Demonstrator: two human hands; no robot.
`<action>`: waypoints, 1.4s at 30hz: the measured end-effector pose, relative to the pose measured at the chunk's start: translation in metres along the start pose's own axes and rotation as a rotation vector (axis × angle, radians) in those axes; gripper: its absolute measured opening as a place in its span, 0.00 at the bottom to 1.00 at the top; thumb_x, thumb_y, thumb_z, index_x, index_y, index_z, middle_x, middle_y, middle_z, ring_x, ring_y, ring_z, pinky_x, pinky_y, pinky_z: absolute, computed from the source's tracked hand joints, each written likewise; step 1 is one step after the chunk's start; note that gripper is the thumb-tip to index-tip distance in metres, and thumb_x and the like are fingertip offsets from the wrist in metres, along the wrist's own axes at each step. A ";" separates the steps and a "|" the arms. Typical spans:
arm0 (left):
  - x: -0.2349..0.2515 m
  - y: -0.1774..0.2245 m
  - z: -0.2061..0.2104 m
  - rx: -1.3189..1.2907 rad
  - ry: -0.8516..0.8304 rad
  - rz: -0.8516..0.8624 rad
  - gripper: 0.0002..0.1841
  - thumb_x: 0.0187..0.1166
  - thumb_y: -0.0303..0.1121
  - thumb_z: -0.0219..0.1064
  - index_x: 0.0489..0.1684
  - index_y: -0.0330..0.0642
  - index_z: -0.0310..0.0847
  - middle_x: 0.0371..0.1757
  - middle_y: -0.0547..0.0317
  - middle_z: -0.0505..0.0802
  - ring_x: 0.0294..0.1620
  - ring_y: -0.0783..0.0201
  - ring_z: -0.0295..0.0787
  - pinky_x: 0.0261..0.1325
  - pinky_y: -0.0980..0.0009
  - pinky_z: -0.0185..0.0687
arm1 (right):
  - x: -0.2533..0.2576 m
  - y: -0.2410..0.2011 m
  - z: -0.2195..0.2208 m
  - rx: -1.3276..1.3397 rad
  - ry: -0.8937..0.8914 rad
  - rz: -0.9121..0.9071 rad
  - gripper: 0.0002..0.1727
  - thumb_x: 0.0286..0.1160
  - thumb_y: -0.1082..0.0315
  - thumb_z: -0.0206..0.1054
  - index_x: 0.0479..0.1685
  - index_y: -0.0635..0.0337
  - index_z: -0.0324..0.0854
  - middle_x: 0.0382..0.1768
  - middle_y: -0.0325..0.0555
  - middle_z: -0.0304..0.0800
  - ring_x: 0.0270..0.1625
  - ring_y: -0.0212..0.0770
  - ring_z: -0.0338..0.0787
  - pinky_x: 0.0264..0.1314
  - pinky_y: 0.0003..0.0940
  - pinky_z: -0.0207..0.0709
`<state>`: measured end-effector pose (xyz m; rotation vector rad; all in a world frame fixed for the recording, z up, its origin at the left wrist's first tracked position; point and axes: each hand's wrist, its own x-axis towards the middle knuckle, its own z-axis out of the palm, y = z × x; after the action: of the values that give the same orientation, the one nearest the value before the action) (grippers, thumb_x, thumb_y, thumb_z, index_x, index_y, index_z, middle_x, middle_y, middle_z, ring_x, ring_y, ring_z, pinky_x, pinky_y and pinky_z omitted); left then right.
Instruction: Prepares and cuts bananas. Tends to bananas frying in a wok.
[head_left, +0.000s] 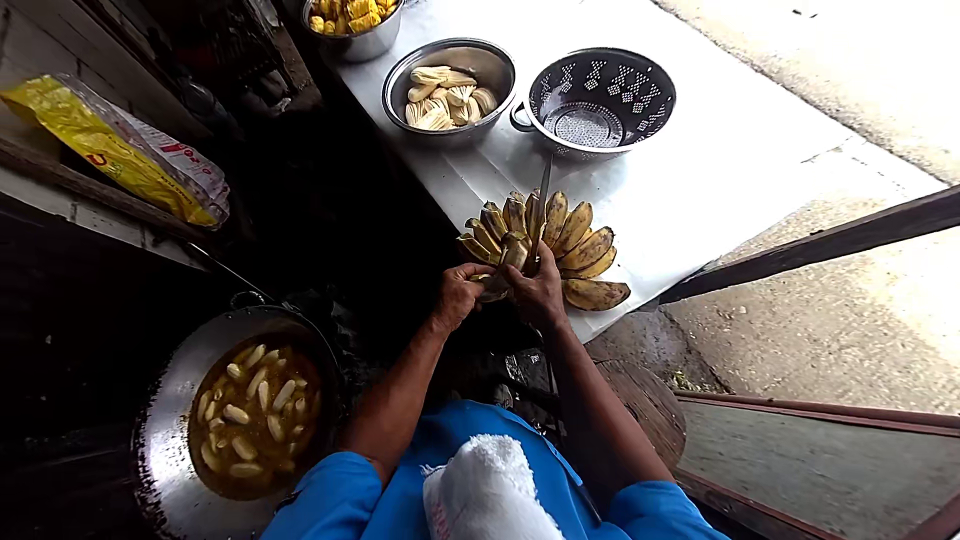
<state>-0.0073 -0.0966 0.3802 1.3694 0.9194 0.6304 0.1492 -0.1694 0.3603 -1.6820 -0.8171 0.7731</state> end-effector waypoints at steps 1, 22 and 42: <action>-0.004 -0.005 0.000 0.004 0.027 0.060 0.13 0.80 0.21 0.66 0.59 0.39 0.88 0.43 0.48 0.92 0.22 0.63 0.81 0.22 0.71 0.79 | -0.001 -0.005 -0.003 0.078 -0.032 0.044 0.42 0.70 0.52 0.77 0.87 0.34 0.61 0.51 0.52 0.87 0.32 0.46 0.85 0.31 0.47 0.82; -0.025 0.013 -0.033 -1.023 -0.139 0.158 0.25 0.77 0.47 0.63 0.72 0.47 0.76 0.67 0.47 0.87 0.43 0.62 0.90 0.44 0.69 0.87 | -0.059 -0.046 0.046 -0.763 -0.333 -0.261 0.21 0.92 0.53 0.47 0.56 0.59 0.78 0.33 0.54 0.89 0.38 0.58 0.92 0.39 0.60 0.83; -0.054 -0.090 -0.148 -1.364 0.305 0.206 0.18 0.80 0.30 0.58 0.67 0.39 0.76 0.54 0.40 0.92 0.29 0.61 0.88 0.24 0.74 0.81 | -0.076 -0.064 0.028 -0.172 -0.585 -0.151 0.25 0.93 0.46 0.46 0.66 0.54 0.78 0.23 0.35 0.78 0.20 0.32 0.78 0.21 0.32 0.79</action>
<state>-0.1715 -0.0735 0.3079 0.1234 0.3581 1.3116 0.0745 -0.2045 0.4233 -1.5305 -1.4311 1.1353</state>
